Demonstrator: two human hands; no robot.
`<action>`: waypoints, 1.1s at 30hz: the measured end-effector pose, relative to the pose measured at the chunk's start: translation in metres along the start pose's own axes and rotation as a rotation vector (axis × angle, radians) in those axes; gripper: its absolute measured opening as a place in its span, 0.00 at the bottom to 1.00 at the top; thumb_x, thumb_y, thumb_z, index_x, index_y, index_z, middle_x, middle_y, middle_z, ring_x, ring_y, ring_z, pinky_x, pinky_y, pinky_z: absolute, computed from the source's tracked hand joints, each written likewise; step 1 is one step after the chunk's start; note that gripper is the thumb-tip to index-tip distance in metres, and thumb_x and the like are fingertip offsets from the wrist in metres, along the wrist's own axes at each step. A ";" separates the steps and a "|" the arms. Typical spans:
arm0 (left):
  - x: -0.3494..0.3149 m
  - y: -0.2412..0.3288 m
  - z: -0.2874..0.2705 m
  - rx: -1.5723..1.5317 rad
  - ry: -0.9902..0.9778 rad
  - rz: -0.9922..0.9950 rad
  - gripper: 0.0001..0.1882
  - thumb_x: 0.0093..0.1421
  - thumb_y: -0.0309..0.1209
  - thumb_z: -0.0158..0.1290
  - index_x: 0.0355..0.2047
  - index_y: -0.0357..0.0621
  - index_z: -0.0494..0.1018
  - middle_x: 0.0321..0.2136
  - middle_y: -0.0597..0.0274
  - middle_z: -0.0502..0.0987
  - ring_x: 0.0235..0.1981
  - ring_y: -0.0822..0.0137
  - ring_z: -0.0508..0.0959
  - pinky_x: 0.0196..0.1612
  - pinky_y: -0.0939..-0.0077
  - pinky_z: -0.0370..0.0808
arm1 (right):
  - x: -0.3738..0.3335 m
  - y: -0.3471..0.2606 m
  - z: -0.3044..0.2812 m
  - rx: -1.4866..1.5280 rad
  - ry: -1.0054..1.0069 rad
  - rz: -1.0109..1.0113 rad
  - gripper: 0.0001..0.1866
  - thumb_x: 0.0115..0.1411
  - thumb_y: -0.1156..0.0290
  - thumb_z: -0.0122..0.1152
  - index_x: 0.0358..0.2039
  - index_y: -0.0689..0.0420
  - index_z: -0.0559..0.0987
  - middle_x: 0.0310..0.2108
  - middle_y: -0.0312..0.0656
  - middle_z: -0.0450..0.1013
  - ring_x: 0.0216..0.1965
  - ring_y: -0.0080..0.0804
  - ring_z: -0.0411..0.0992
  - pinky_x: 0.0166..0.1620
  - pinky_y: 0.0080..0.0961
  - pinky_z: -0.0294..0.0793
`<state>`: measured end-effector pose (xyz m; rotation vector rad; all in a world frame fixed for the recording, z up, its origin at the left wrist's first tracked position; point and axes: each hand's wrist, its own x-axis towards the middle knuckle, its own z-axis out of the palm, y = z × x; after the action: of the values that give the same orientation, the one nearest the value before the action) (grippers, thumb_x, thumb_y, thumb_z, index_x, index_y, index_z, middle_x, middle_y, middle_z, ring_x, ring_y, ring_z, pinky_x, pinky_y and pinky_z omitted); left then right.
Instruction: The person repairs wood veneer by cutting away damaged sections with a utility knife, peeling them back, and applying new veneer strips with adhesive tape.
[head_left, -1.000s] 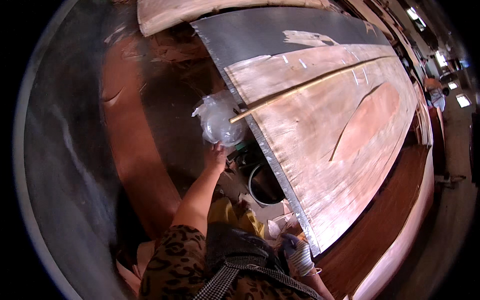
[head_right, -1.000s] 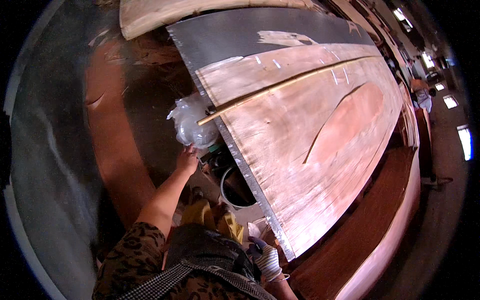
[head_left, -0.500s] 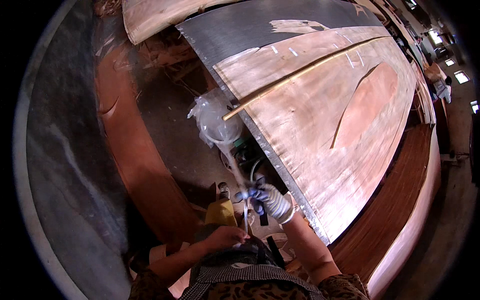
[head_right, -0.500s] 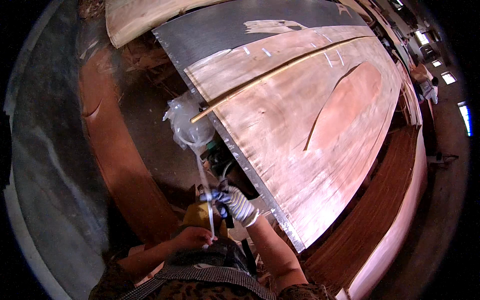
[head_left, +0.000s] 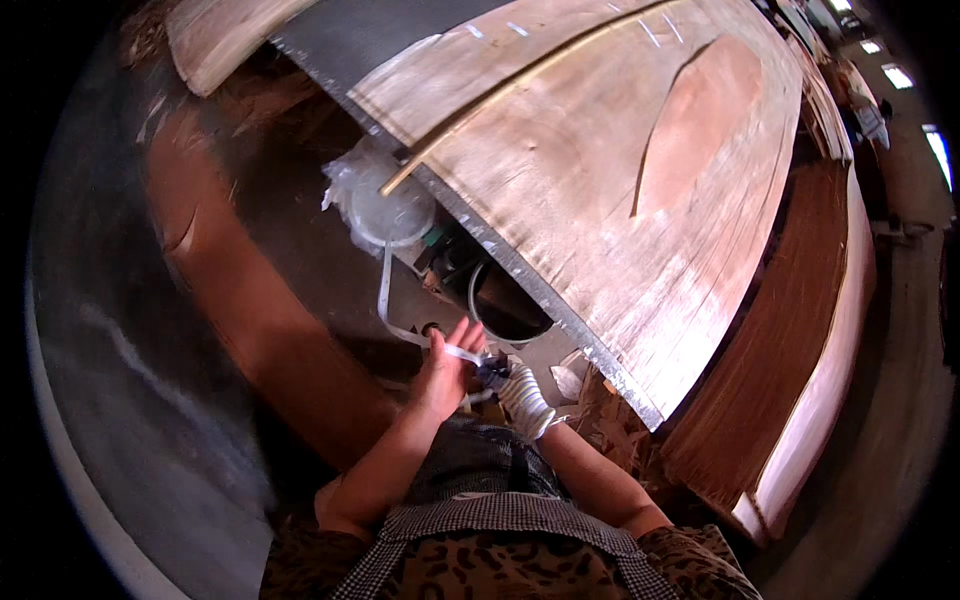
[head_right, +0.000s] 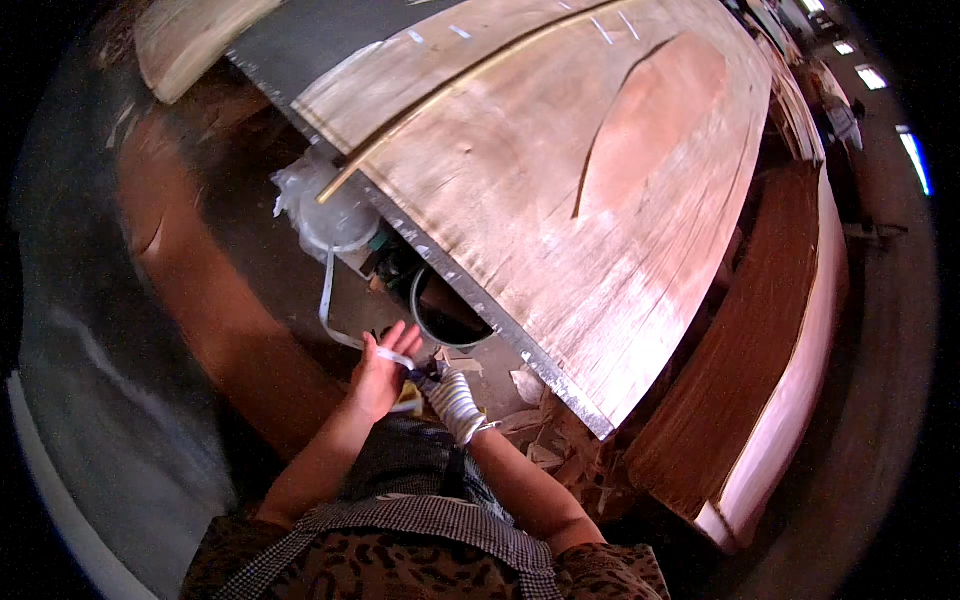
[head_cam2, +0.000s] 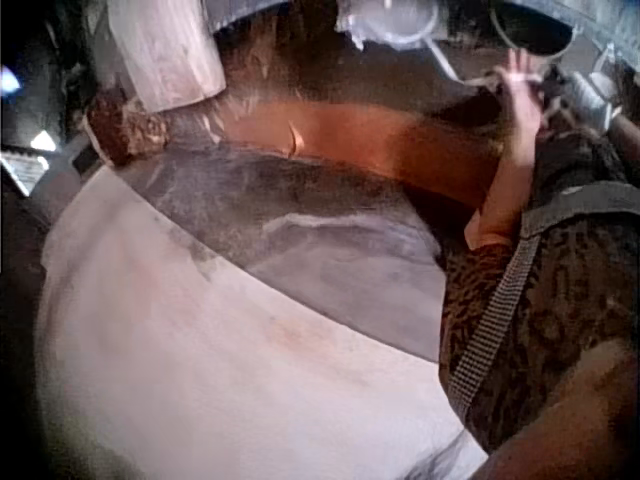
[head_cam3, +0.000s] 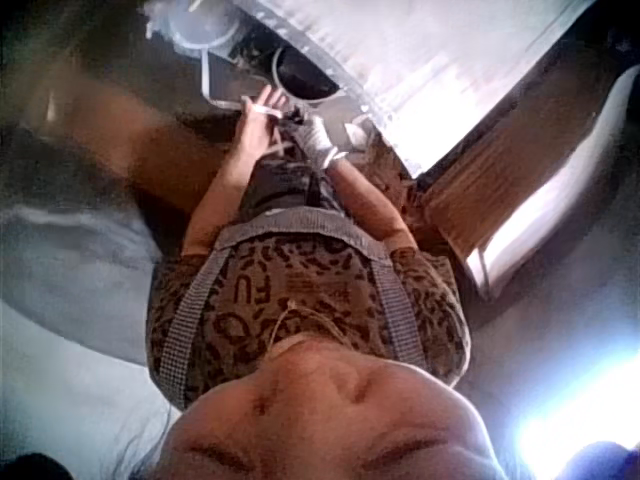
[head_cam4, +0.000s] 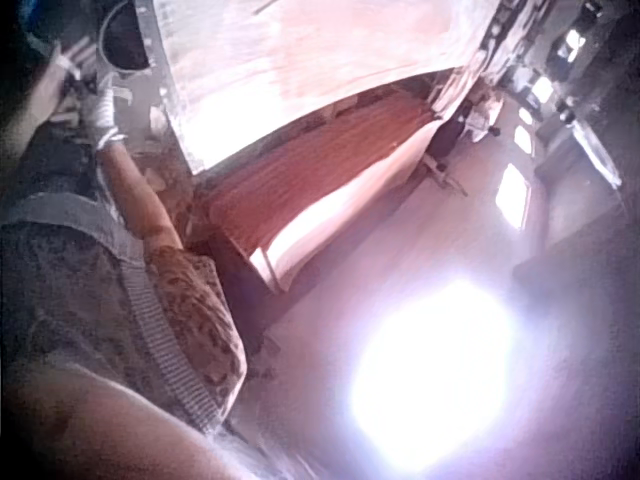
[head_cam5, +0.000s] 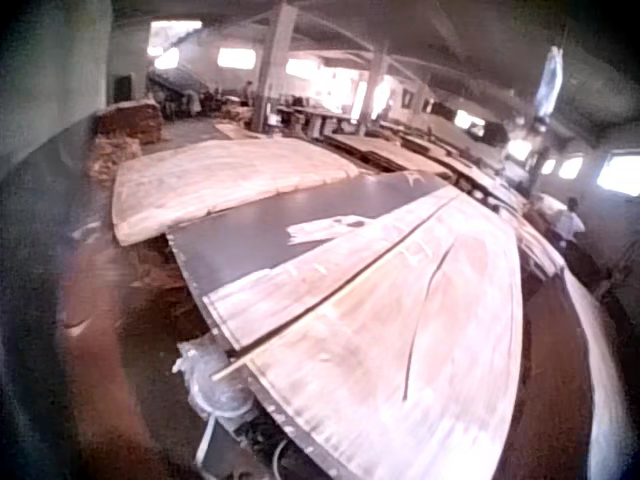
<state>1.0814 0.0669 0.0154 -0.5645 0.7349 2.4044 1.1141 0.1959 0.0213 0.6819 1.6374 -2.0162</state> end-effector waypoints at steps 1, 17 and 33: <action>0.005 -0.004 -0.006 -0.035 0.034 -0.110 0.36 0.61 0.56 0.28 0.59 0.40 0.51 0.58 0.53 0.57 0.58 0.61 0.59 0.59 0.63 0.53 | 0.005 0.005 0.002 0.055 -0.015 -0.024 0.10 0.50 0.69 0.64 0.32 0.59 0.76 0.20 0.31 0.70 0.21 0.22 0.66 0.24 0.20 0.65; 0.077 0.027 -0.030 1.967 -0.287 -0.188 0.16 0.55 0.36 0.48 0.36 0.35 0.71 0.28 0.58 0.77 0.36 0.57 0.76 0.42 0.67 0.70 | 0.080 -0.013 -0.057 -0.319 0.073 0.537 0.20 0.56 0.62 0.56 0.46 0.59 0.71 0.40 0.42 0.73 0.40 0.34 0.73 0.42 0.36 0.73; 0.111 -0.086 0.022 2.740 -0.426 0.100 0.40 0.51 0.53 0.49 0.57 0.41 0.56 0.59 0.58 0.55 0.63 0.65 0.47 0.63 0.52 0.29 | -0.383 0.288 -0.386 -0.312 1.451 1.013 0.09 0.56 0.75 0.50 0.36 0.63 0.75 0.25 0.39 0.73 0.22 0.34 0.70 0.26 0.30 0.69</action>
<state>1.0455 0.1821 -0.0585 1.0191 2.3927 -0.1645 1.6270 0.5328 -0.0221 2.4733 1.4686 -0.3477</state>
